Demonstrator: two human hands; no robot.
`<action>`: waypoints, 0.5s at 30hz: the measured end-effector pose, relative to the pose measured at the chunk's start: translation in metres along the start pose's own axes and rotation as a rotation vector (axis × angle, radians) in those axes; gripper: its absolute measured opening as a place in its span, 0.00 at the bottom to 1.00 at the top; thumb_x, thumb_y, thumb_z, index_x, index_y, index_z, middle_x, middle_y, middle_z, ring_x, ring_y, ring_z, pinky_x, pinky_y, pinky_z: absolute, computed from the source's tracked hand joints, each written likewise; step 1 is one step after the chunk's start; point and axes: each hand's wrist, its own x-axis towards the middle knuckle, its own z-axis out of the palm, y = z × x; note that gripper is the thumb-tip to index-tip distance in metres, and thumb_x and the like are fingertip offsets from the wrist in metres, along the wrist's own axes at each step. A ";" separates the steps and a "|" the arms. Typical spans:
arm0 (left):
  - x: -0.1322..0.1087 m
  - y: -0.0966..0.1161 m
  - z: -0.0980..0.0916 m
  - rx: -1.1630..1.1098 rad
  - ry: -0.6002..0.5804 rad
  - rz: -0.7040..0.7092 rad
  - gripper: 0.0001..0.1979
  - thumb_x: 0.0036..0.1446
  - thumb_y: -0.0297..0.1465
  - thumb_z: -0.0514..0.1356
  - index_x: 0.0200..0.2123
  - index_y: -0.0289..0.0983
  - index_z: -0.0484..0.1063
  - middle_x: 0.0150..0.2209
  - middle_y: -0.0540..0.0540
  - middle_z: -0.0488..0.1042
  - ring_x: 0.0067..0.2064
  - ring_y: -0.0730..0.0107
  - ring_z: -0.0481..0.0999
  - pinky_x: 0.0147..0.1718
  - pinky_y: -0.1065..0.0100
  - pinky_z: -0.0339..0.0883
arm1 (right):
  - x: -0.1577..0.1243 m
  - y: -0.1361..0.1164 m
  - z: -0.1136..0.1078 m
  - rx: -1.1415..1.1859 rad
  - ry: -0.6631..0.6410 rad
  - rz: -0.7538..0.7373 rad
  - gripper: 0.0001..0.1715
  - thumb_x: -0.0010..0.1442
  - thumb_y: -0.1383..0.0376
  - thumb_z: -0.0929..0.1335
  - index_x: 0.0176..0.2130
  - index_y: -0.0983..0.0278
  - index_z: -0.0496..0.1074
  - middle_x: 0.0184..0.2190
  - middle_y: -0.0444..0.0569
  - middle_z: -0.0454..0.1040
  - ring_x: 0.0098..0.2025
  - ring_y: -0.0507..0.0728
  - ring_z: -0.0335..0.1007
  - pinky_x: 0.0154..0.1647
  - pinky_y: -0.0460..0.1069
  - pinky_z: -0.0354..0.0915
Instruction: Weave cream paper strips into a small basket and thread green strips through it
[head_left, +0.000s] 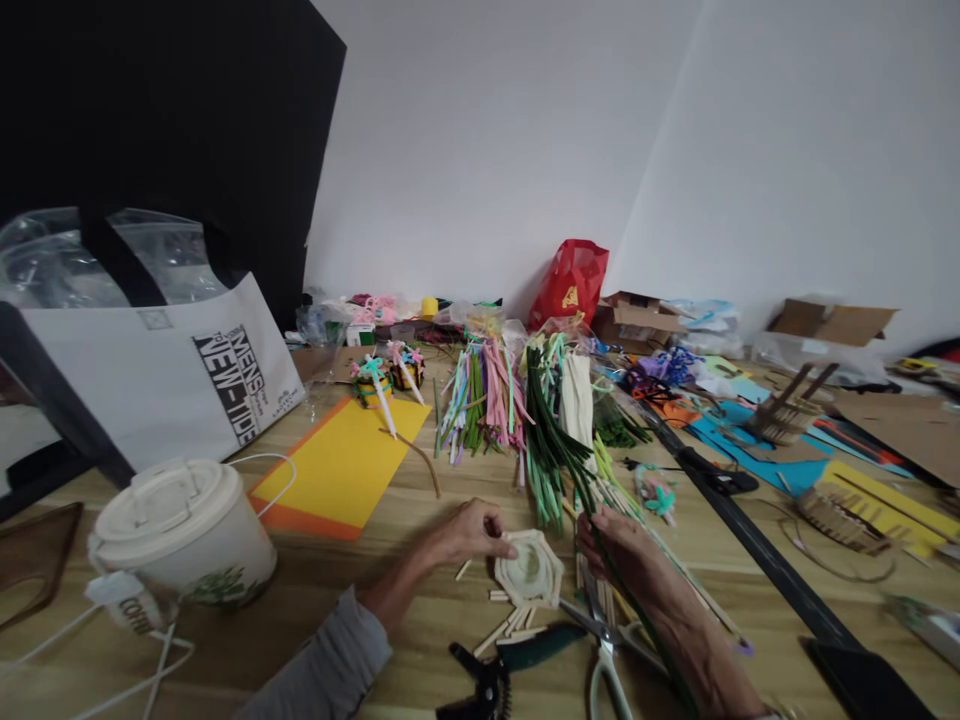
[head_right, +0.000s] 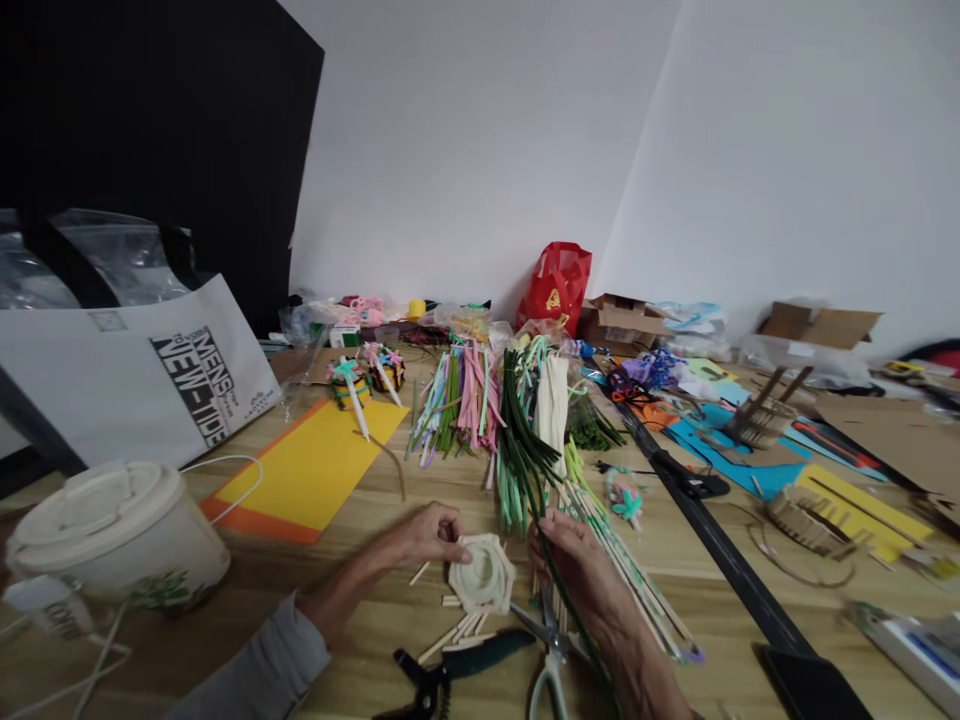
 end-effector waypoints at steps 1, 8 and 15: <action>0.000 0.000 0.001 -0.002 0.005 0.002 0.15 0.35 0.39 0.69 0.21 0.36 0.69 0.19 0.55 0.66 0.24 0.74 0.62 0.23 0.73 0.51 | -0.001 0.001 0.002 -0.011 0.013 -0.008 0.22 0.48 0.53 0.76 0.24 0.65 0.68 0.19 0.41 0.63 0.19 0.49 0.55 0.18 0.45 0.52; 0.003 -0.006 0.011 -0.082 0.103 0.044 0.14 0.38 0.37 0.67 0.23 0.36 0.67 0.20 0.56 0.64 0.24 0.76 0.61 0.23 0.74 0.51 | -0.005 0.006 0.012 -0.036 0.029 0.002 0.19 0.49 0.56 0.77 0.24 0.65 0.68 0.19 0.40 0.63 0.20 0.48 0.55 0.19 0.44 0.54; 0.008 -0.007 0.010 -0.334 0.280 0.105 0.19 0.41 0.44 0.66 0.25 0.36 0.63 0.21 0.56 0.62 0.24 0.77 0.60 0.25 0.74 0.53 | -0.007 0.009 0.021 -0.040 0.004 0.045 0.20 0.47 0.56 0.78 0.25 0.65 0.68 0.19 0.40 0.65 0.19 0.47 0.58 0.19 0.43 0.55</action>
